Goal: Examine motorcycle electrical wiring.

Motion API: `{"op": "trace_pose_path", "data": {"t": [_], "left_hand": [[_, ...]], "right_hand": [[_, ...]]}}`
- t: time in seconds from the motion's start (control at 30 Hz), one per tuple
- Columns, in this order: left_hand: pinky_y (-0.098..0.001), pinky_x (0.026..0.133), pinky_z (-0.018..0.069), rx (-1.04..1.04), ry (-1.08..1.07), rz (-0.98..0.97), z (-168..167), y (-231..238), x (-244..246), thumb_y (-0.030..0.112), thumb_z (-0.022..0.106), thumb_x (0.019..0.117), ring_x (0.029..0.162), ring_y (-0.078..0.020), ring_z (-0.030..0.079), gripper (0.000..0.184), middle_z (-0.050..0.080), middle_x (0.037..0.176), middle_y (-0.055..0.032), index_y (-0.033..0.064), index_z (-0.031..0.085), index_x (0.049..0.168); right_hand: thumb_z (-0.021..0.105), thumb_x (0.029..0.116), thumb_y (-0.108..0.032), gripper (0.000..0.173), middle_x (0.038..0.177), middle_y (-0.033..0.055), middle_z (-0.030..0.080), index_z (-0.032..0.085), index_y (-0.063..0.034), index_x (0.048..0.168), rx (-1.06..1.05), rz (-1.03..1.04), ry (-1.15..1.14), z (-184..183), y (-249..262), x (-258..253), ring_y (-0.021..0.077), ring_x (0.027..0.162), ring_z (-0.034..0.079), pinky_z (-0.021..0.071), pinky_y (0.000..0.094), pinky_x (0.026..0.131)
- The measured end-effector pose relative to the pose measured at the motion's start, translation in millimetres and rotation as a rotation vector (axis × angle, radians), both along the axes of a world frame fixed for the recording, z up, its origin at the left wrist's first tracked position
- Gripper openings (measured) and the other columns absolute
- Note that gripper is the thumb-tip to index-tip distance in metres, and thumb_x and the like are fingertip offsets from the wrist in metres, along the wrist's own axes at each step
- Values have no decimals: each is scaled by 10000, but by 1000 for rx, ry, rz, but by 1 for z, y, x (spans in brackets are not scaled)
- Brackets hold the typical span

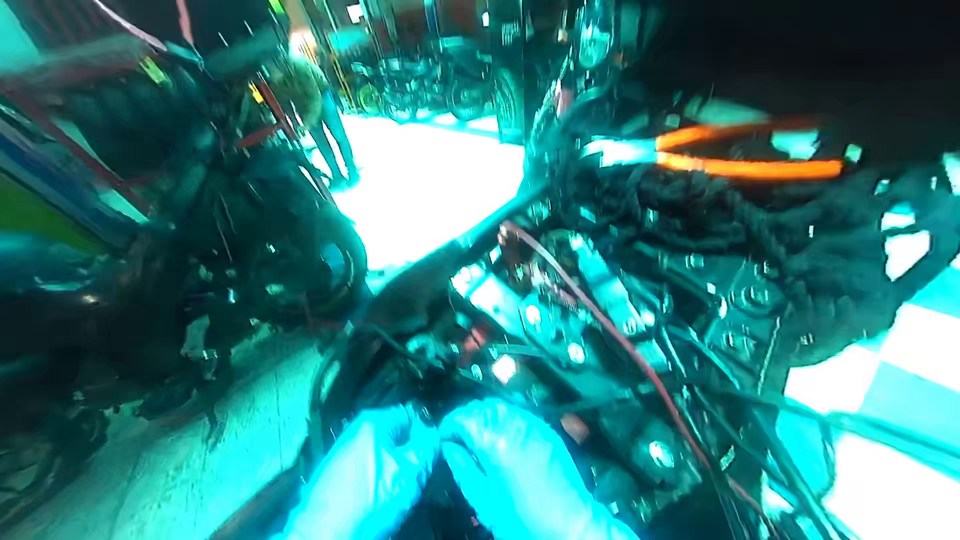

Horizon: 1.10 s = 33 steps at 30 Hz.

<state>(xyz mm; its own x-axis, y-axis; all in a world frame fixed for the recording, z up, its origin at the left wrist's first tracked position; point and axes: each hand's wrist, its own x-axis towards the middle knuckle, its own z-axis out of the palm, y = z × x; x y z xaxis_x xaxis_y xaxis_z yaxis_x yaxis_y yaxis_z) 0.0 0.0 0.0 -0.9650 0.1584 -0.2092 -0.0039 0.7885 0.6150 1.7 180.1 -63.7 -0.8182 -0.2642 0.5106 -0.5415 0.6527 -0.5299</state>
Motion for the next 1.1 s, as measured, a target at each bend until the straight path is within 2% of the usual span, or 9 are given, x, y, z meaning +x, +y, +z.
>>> {"op": "trace_pose_path", "data": {"t": [0.1,0.17,0.3,0.37,0.4,0.5,0.6,0.9,1.1], "left_hand": [[-513,816,535,-100,-201,-92,31,5,-5,303,581,1029,885,-267,675,303,704,949,-140,34,706,1090],[-580,882,510,-244,-225,-181,39,9,-6,262,570,1021,986,-333,677,292,711,1036,-180,33,696,1151],[-609,933,487,-447,239,-492,27,2,-2,183,596,998,1028,-415,684,232,726,1053,-208,32,746,1089],[-659,901,478,-598,457,-638,17,-6,-10,159,544,1032,997,-489,672,242,710,1084,-256,51,728,1147],[-657,871,490,-706,539,-698,14,-7,-12,104,536,1025,951,-492,672,219,704,1056,-260,48,713,1140],[-470,709,560,-943,838,-801,17,0,-13,35,672,897,730,-316,690,94,702,812,-121,90,748,911],[-401,610,545,-886,991,-895,16,-6,-23,44,665,872,652,-259,661,98,660,718,-81,92,712,800],[-346,665,502,-773,1193,-1029,12,-28,-34,114,518,987,686,-195,615,213,647,769,-14,149,722,1038],[-322,584,461,-752,1178,-1123,14,-26,-35,70,507,977,653,-177,581,217,618,762,-13,133,714,971]], "right_hand": [[632,967,-207,207,973,139,764,779,-74,1028,-21,53,-166,14,2,1,320,955,742,593,513,819],[612,987,-213,231,1028,151,762,780,-70,1057,-24,86,-261,19,4,1,338,1017,729,575,539,870],[612,979,-201,234,1063,138,762,784,-81,1083,-53,112,-290,22,6,1,323,1056,718,560,535,908],[615,969,-193,234,1068,135,759,783,-86,1090,-52,117,-273,22,6,0,318,1057,716,560,542,903],[612,967,-201,234,1070,124,759,781,-95,1090,-43,116,-272,21,6,-1,306,1062,714,560,532,904],[598,978,-218,253,1102,114,755,775,-103,1118,-15,114,-306,22,6,-2,289,1099,701,547,501,938],[587,989,-226,266,1115,112,755,772,-105,1137,-3,107,-307,23,6,-2,279,1111,700,539,496,959],[617,972,-241,224,1042,65,760,789,-152,1084,-15,78,-332,19,5,-4,243,1025,714,564,484,866],[636,963,-233,198,1005,71,764,791,-150,1054,19,57,-250,16,4,-3,250,985,727,577,477,821]]}}
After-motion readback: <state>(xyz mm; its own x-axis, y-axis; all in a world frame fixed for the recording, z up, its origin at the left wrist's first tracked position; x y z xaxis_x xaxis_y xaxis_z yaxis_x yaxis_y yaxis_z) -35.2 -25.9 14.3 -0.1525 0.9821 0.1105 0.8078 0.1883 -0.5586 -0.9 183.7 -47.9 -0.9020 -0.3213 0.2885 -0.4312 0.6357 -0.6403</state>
